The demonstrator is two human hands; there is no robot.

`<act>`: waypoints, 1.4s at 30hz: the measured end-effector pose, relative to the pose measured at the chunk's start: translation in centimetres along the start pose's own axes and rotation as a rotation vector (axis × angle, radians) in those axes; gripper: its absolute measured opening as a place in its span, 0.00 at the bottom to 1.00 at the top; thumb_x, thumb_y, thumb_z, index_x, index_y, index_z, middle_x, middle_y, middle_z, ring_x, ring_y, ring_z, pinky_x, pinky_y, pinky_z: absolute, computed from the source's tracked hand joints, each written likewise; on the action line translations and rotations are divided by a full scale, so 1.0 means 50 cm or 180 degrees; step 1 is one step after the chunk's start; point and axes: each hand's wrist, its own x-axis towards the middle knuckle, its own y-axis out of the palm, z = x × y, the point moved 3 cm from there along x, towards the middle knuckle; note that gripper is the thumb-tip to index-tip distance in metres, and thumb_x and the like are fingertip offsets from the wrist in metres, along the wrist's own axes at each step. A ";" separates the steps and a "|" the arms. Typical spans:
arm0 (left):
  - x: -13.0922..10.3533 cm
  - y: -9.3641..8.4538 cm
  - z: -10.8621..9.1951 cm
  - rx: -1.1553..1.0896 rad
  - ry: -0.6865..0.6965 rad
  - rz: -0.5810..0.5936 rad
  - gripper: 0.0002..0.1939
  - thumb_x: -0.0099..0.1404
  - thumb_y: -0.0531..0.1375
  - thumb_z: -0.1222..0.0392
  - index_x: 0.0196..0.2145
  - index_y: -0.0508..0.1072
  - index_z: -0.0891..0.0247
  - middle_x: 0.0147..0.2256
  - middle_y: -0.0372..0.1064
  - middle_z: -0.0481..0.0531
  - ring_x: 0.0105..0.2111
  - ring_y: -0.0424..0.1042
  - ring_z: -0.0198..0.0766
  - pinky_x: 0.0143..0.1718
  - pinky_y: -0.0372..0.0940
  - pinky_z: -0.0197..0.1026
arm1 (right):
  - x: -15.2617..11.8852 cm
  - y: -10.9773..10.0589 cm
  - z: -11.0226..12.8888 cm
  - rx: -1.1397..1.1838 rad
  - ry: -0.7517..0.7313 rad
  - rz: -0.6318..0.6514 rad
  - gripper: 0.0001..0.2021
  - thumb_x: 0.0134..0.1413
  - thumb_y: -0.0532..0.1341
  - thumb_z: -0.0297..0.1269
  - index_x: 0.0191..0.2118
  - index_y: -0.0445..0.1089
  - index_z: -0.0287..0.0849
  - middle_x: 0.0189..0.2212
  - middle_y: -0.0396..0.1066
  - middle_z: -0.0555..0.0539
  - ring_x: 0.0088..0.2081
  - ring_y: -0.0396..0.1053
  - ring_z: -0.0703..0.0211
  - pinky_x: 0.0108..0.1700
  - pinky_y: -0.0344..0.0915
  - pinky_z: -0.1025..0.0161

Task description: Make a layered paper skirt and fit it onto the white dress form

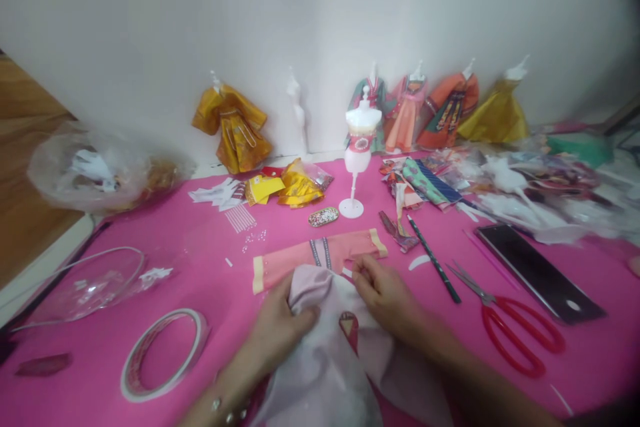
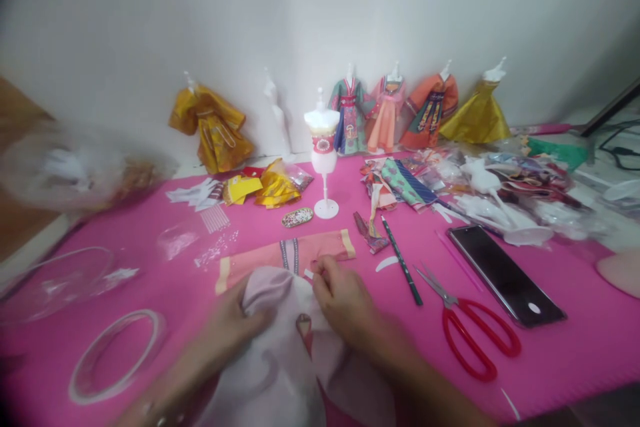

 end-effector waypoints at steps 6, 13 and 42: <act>0.010 -0.029 -0.009 0.1224 0.0545 -0.0690 0.15 0.56 0.66 0.58 0.40 0.70 0.60 0.37 0.72 0.53 0.37 0.70 0.47 0.36 0.62 0.43 | 0.002 -0.006 0.008 -0.0083 -0.0404 -0.0257 0.08 0.59 0.54 0.31 0.28 0.59 0.45 0.25 0.64 0.51 0.28 0.62 0.58 0.31 0.55 0.63; -0.018 -0.019 -0.023 0.1609 0.1937 -0.0551 0.04 0.67 0.58 0.63 0.38 0.72 0.58 0.37 0.64 0.51 0.39 0.67 0.41 0.41 0.61 0.44 | -0.018 -0.006 0.049 0.0167 -0.1537 -0.0155 0.06 0.57 0.56 0.26 0.31 0.66 0.44 0.40 0.67 0.45 0.45 0.65 0.53 0.47 0.61 0.56; -0.091 -0.021 -0.129 0.3402 0.2382 -0.1089 0.07 0.62 0.58 0.68 0.28 0.73 0.62 0.32 0.69 0.51 0.33 0.66 0.39 0.42 0.56 0.47 | -0.007 0.006 -0.009 0.0112 -0.1293 -0.0337 0.10 0.59 0.59 0.44 0.28 0.69 0.47 0.35 0.73 0.44 0.40 0.71 0.48 0.38 0.70 0.57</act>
